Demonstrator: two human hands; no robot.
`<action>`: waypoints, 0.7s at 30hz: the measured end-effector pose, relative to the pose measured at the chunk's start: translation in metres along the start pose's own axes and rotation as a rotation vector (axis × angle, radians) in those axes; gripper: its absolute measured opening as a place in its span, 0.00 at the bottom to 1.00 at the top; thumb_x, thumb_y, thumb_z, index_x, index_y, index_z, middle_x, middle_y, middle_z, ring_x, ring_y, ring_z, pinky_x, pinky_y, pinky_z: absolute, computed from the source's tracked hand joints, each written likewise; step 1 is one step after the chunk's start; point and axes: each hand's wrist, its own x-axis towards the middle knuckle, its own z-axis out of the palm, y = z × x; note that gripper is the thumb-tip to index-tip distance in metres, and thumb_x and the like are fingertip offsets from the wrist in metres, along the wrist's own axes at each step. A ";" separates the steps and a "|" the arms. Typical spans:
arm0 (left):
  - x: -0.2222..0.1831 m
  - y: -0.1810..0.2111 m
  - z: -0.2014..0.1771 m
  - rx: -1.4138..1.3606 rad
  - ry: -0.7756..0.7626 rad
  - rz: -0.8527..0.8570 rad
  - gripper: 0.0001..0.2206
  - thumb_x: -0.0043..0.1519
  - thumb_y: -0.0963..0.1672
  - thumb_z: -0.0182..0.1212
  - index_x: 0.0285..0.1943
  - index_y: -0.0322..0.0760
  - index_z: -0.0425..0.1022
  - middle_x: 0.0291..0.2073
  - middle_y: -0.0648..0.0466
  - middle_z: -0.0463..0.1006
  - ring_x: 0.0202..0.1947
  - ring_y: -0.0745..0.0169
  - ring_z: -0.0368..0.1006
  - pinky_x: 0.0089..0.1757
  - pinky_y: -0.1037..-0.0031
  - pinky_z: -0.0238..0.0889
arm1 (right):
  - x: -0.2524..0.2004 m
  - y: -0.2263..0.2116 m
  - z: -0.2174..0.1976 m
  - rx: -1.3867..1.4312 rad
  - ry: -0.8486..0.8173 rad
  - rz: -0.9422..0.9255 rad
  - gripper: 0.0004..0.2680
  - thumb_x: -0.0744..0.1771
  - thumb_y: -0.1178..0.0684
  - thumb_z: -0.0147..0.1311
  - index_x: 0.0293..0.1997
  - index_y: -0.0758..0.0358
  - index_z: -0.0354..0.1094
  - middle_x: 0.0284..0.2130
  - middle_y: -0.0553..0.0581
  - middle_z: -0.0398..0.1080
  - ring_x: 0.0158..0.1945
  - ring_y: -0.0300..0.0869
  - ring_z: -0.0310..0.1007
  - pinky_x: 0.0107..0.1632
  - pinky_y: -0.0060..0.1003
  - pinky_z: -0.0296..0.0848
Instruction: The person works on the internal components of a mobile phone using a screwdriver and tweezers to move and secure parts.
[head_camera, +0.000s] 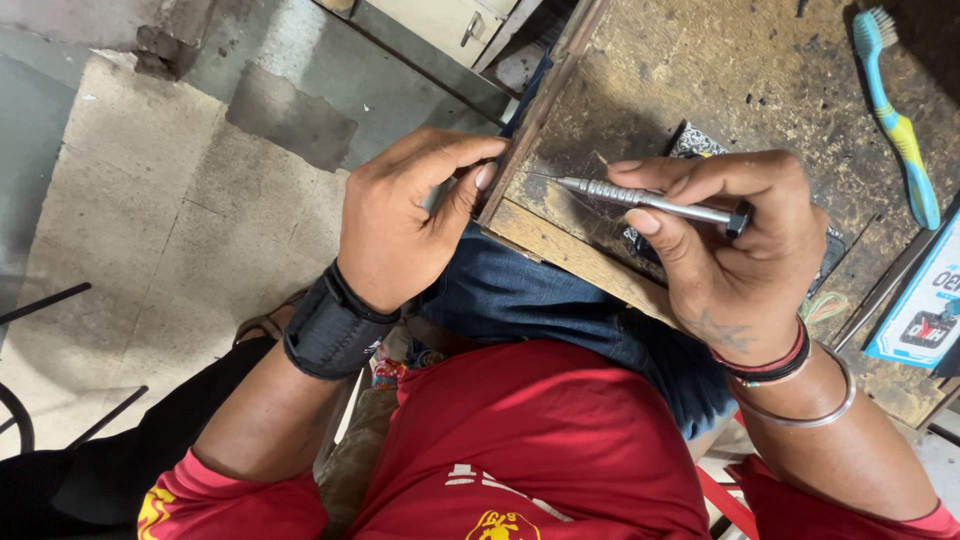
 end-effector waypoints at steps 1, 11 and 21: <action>0.000 0.001 0.000 -0.005 0.002 0.007 0.08 0.70 0.39 0.63 0.57 0.35 0.79 0.46 0.48 0.83 0.45 0.55 0.83 0.44 0.71 0.75 | -0.001 0.001 0.000 0.023 0.009 0.008 0.10 0.71 0.63 0.59 0.48 0.67 0.55 0.41 0.64 0.74 0.52 0.49 0.81 0.52 0.35 0.82; 0.002 0.009 -0.001 0.012 0.036 0.009 0.06 0.71 0.40 0.63 0.55 0.36 0.80 0.45 0.48 0.83 0.45 0.54 0.82 0.45 0.70 0.74 | 0.002 0.002 0.005 0.001 -0.014 0.020 0.10 0.70 0.65 0.60 0.46 0.68 0.57 0.40 0.64 0.74 0.54 0.50 0.81 0.53 0.36 0.83; 0.001 0.009 -0.005 0.006 0.038 -0.001 0.06 0.72 0.40 0.63 0.55 0.36 0.81 0.46 0.48 0.83 0.45 0.55 0.82 0.45 0.71 0.73 | -0.006 0.001 -0.002 0.128 0.049 0.091 0.10 0.71 0.64 0.59 0.49 0.66 0.55 0.41 0.61 0.72 0.52 0.47 0.80 0.55 0.35 0.81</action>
